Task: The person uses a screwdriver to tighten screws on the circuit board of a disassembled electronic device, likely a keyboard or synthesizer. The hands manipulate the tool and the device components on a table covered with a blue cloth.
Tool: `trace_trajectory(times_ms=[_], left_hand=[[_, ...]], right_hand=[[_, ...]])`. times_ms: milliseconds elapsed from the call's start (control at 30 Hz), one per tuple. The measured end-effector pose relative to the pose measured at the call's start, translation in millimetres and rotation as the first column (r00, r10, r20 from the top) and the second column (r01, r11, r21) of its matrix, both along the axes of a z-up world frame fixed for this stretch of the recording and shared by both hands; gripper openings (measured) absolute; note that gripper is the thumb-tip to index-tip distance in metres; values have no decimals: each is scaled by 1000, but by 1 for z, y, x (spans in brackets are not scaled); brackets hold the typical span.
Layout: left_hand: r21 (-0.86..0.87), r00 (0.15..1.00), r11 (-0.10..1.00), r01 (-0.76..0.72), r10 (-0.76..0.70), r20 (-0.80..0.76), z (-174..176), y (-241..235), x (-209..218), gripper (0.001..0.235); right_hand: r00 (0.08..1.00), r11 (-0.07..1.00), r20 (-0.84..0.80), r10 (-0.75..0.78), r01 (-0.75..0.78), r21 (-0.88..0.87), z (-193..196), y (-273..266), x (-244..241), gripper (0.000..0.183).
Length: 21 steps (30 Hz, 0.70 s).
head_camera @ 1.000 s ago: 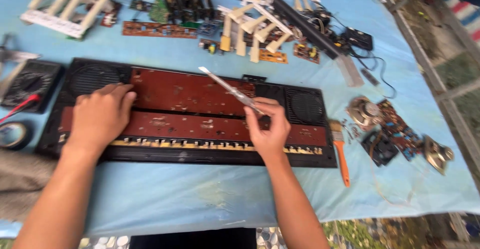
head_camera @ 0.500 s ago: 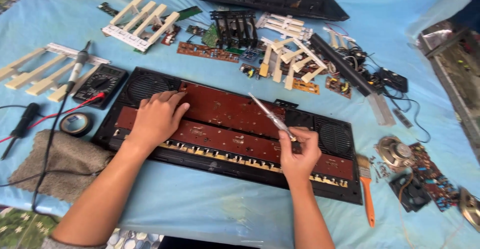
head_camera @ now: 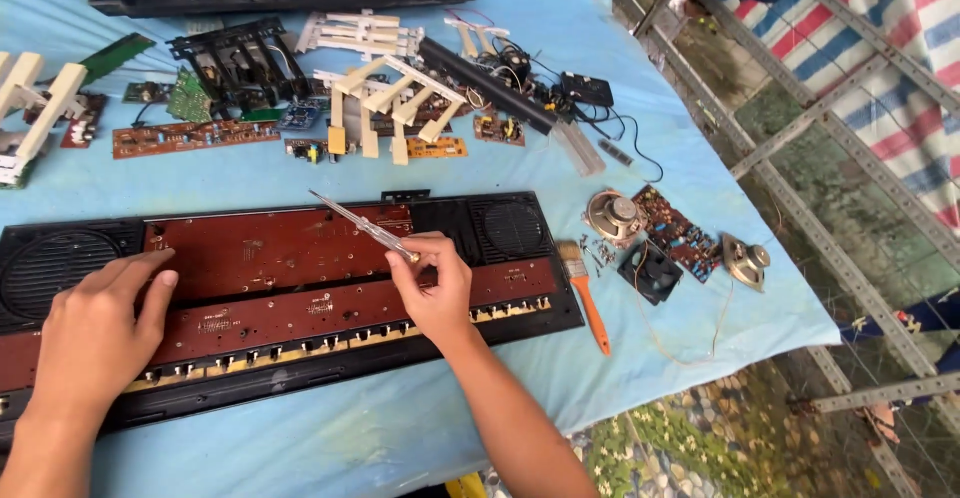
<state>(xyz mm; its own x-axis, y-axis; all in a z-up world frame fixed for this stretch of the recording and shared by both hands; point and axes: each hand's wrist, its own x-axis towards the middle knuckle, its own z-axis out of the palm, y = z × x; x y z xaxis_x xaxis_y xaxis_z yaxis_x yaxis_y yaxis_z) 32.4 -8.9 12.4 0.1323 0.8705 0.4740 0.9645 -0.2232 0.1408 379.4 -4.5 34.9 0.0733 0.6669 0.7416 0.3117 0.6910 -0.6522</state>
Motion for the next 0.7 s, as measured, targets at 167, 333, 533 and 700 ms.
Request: trace_trajectory(times_ms=[167, 333, 533, 700], left_hand=[[25, 999, 999, 21, -22, 45, 5, -3, -1, 31], [61, 995, 995, 78, -82, 60, 18, -10, 4, 29], [113, 979, 985, 134, -149, 139, 29, -14, 8, 28], [67, 979, 990, 122, -131, 158, 28, -13, 10, 30]], right_hand=[[996, 998, 70, 55, -58, 38, 1, -2, -3, 18], [995, 999, 92, 39, -41, 15, -5, -1, -3, 21], [996, 999, 75, 47, -46, -20, -11, -2, -3, 21], [995, 997, 64, 81, -80, -21, -11, -1, -4, 21]])
